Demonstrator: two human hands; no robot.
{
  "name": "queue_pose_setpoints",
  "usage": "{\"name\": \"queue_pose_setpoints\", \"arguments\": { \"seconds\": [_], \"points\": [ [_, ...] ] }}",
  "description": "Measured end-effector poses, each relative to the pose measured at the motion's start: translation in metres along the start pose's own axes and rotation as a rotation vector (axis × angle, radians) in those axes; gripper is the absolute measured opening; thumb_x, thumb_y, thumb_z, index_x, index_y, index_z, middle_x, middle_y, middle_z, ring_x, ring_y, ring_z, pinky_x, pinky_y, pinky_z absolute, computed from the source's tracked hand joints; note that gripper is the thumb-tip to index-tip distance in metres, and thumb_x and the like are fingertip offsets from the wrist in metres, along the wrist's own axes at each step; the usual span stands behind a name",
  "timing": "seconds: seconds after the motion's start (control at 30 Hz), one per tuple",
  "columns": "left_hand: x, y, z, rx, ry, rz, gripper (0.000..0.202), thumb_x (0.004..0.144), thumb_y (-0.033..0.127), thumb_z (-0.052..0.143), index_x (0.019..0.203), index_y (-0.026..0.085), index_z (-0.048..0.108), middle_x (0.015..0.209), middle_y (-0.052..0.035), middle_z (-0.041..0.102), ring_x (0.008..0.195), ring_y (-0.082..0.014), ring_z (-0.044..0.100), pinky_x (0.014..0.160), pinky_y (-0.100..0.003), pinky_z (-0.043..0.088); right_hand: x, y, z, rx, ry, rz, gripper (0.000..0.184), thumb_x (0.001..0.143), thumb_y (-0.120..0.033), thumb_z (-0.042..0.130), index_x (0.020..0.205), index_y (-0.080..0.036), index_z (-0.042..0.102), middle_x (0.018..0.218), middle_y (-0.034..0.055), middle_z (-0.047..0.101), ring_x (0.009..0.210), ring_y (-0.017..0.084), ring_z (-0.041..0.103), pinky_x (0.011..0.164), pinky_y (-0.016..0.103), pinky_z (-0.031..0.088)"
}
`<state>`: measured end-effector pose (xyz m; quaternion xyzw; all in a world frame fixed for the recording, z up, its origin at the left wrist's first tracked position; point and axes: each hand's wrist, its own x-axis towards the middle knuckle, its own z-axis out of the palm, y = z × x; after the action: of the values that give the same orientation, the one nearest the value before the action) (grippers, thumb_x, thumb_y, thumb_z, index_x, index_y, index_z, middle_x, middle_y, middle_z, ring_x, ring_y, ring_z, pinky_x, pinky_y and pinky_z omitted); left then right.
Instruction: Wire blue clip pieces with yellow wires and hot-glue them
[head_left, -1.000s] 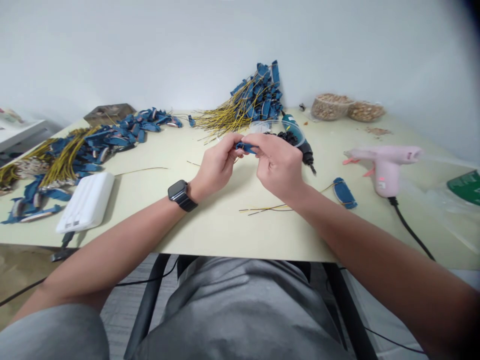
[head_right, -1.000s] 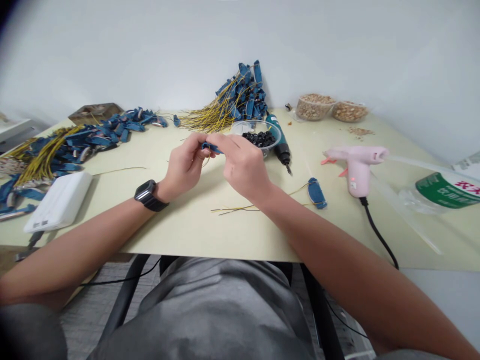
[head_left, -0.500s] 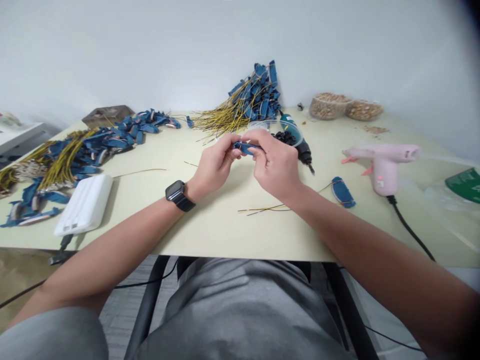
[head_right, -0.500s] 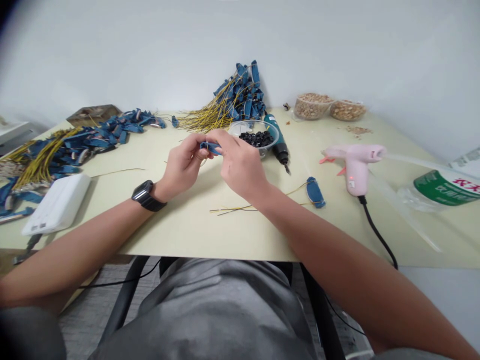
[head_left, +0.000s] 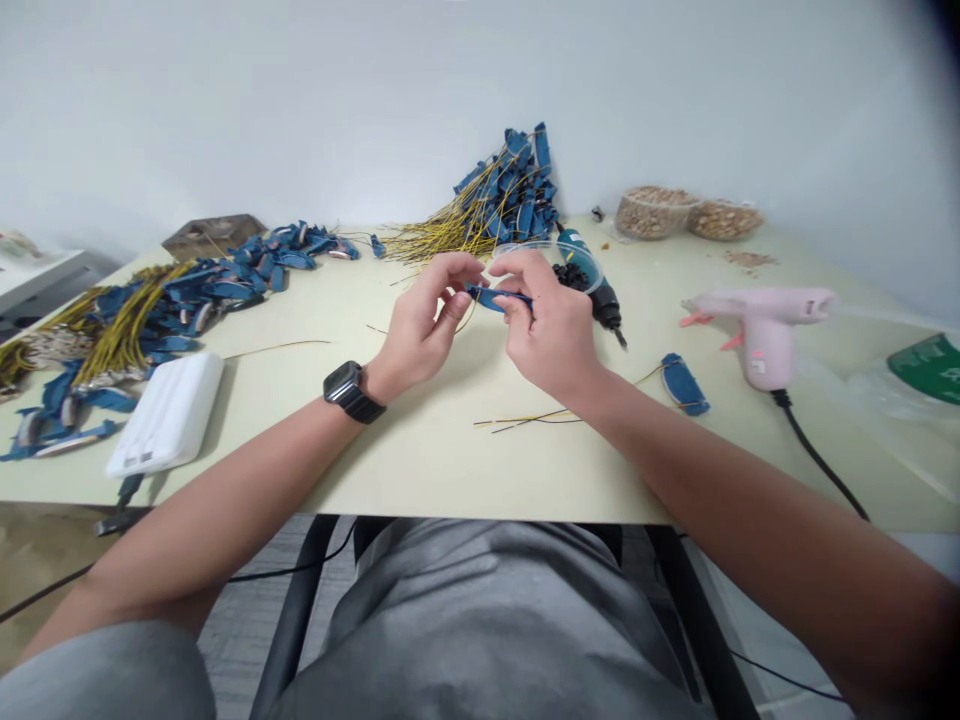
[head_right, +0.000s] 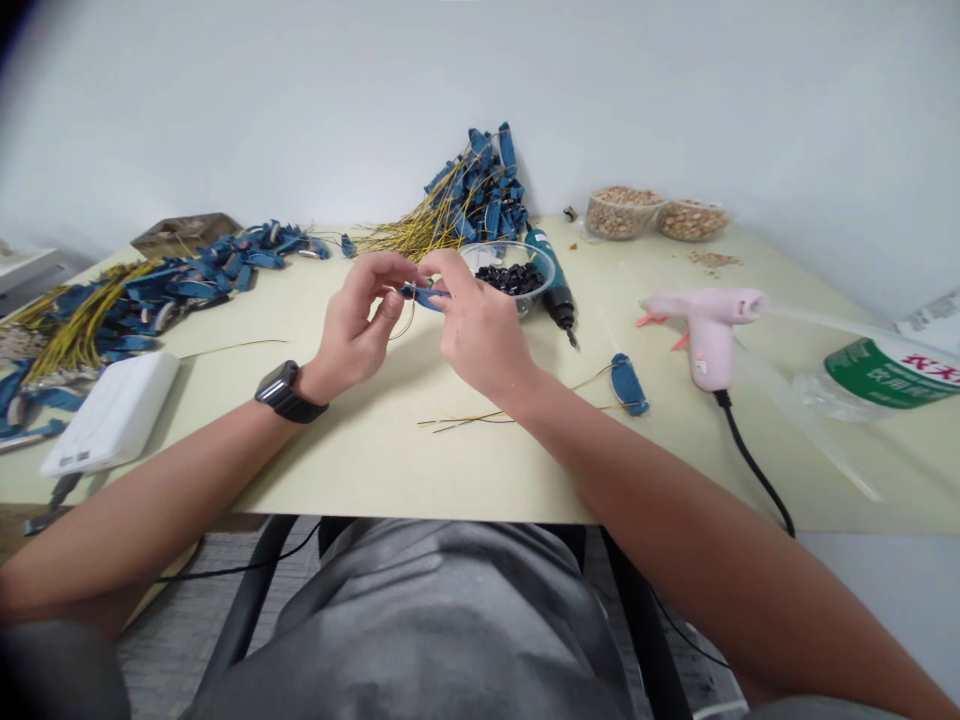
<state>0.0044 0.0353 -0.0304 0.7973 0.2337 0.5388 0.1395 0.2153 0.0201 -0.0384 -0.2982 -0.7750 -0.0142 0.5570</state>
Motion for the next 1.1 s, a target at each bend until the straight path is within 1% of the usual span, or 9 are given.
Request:
{"name": "queue_pose_setpoints", "arguments": {
  "seconds": [0.1,0.23,0.37,0.47,0.6,0.7,0.8,0.93,1.1],
  "points": [
    [0.0,0.001,-0.001,0.005,-0.01,0.035,0.045,0.124,0.066,0.058,0.137,0.026,0.075,0.13,-0.0127,0.086,0.115,-0.0251,0.082,0.097,-0.042,0.063,0.0,0.002,0.001,0.017,0.001,-0.001,0.043,0.108,-0.006,0.045,0.138,-0.029,0.065,0.122,0.003,0.084,0.109,0.019,0.087,0.095,0.035,0.076],
    [-0.001,0.004,-0.003,0.056,-0.013,-0.017,0.047,0.123,0.069,0.058,0.129,0.028,0.08,0.129,-0.0122,0.086,0.115,-0.0267,0.08,0.102,-0.046,0.062,-0.002,0.009,0.004,0.017,-0.013,0.039,0.04,0.11,-0.011,0.049,0.14,-0.032,0.065,0.12,0.0021,0.084,0.109,0.02,0.086,0.096,0.035,0.076],
    [0.0,0.006,-0.004,0.093,-0.021,-0.033,0.053,0.121,0.074,0.056,0.127,0.027,0.081,0.126,-0.0117,0.087,0.109,-0.0262,0.079,0.099,-0.044,0.062,-0.003,0.012,0.005,0.017,0.009,0.038,0.038,0.11,-0.013,0.05,0.141,-0.031,0.065,0.119,0.0028,0.083,0.108,0.02,0.086,0.095,0.035,0.076],
    [0.001,0.006,-0.003,0.087,-0.025,-0.036,0.056,0.119,0.077,0.059,0.128,0.026,0.081,0.126,-0.0122,0.087,0.107,-0.0252,0.078,0.097,-0.042,0.063,-0.003,0.011,0.005,0.017,0.012,0.03,0.038,0.111,-0.012,0.048,0.14,-0.03,0.064,0.121,0.0036,0.082,0.107,0.02,0.086,0.096,0.037,0.076],
    [0.001,0.005,-0.002,0.075,-0.019,-0.046,0.057,0.117,0.078,0.063,0.128,0.025,0.08,0.127,-0.0125,0.086,0.107,-0.0247,0.078,0.096,-0.041,0.063,-0.002,0.01,0.004,0.028,0.02,0.013,0.037,0.112,-0.012,0.046,0.14,-0.029,0.063,0.121,0.0039,0.08,0.106,0.019,0.085,0.096,0.036,0.076],
    [0.001,0.006,-0.001,0.084,-0.009,-0.025,0.051,0.12,0.072,0.063,0.127,0.025,0.081,0.126,-0.012,0.087,0.107,-0.0239,0.079,0.094,-0.04,0.063,-0.002,0.011,0.005,0.023,0.023,0.025,0.038,0.112,-0.013,0.049,0.142,-0.03,0.065,0.122,0.0038,0.079,0.106,0.02,0.085,0.097,0.036,0.076],
    [0.001,0.009,0.0,0.098,0.007,0.013,0.043,0.122,0.064,0.064,0.126,0.024,0.081,0.121,-0.0111,0.088,0.099,-0.0219,0.078,0.09,-0.038,0.062,-0.003,0.011,0.005,0.031,0.019,0.036,0.039,0.112,-0.013,0.05,0.143,-0.031,0.066,0.12,0.0031,0.079,0.108,0.019,0.085,0.095,0.034,0.076],
    [0.002,0.012,0.002,0.13,0.026,0.032,0.041,0.123,0.061,0.064,0.125,0.024,0.082,0.12,-0.0107,0.088,0.096,-0.0212,0.078,0.087,-0.038,0.063,-0.004,0.009,0.003,0.036,-0.002,0.04,0.036,0.115,-0.013,0.047,0.14,-0.031,0.067,0.12,0.0038,0.081,0.107,0.019,0.085,0.096,0.035,0.076],
    [0.0,0.006,0.002,0.173,0.047,0.145,0.031,0.124,0.049,0.064,0.127,0.024,0.081,0.116,-0.0097,0.088,0.093,-0.0189,0.078,0.084,-0.034,0.064,-0.002,0.005,0.002,0.05,0.027,0.048,0.036,0.114,-0.014,0.045,0.136,-0.031,0.067,0.117,0.0025,0.079,0.108,0.017,0.085,0.095,0.033,0.075]
  ]
}}
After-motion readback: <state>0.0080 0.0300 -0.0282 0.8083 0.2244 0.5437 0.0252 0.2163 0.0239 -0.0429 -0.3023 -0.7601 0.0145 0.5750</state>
